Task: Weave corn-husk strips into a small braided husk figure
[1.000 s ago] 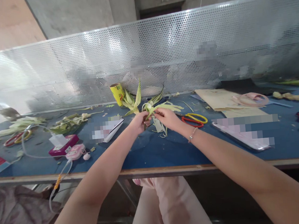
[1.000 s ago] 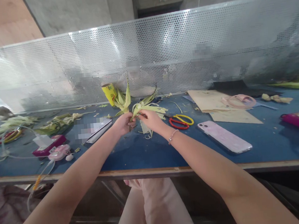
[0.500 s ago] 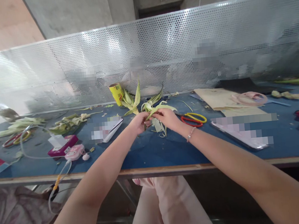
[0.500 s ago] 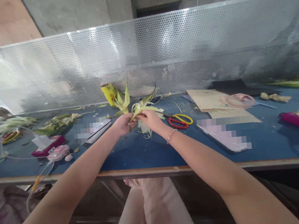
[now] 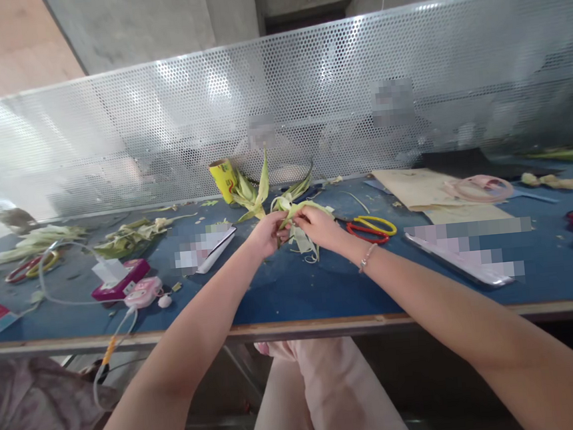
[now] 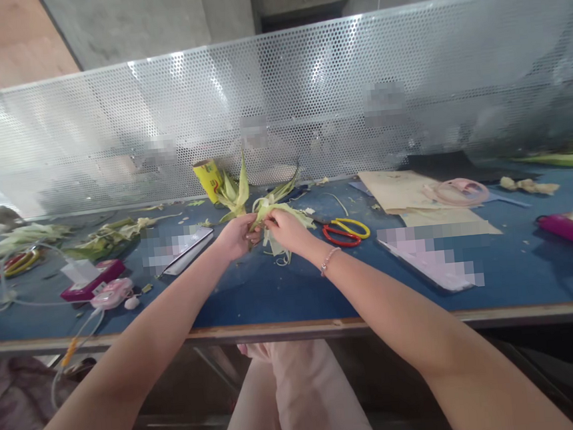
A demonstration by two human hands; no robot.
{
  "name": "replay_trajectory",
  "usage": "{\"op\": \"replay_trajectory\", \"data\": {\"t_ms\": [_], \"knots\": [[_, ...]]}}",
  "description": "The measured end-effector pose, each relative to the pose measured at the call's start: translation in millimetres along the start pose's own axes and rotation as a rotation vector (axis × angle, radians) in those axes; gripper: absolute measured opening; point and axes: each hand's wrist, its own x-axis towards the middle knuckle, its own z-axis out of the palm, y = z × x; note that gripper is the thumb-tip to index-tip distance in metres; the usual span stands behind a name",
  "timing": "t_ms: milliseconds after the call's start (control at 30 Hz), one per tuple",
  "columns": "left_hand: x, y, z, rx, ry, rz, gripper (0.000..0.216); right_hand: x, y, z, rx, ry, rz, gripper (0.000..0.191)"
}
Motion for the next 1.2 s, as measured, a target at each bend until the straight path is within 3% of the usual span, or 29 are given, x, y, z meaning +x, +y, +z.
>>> {"op": "replay_trajectory", "data": {"t_ms": [400,700,933,1067,1200], "knots": [[-3.3,3.2,1.9,-0.112,0.058,0.132,0.012,-2.8,-3.6,-7.5,0.062,0.067,0.036,0.014],[-2.4,2.6,1.9,-0.122,-0.017,0.216,0.012,0.2,-2.6,-9.0,0.316,0.114,0.169,0.013],[1.6,-3.7,2.4,0.06,0.088,0.381,0.008,-3.0,-12.5,-13.1,0.555,0.046,0.194,0.016],[4.0,-7.1,2.7,0.175,0.189,0.464,0.008,-6.3,-14.1,-9.6,0.413,-0.013,0.166,0.015],[3.7,-8.5,4.6,0.236,0.234,0.486,0.009,-9.6,-16.8,-9.3,0.091,0.021,-0.017,0.01]]}}
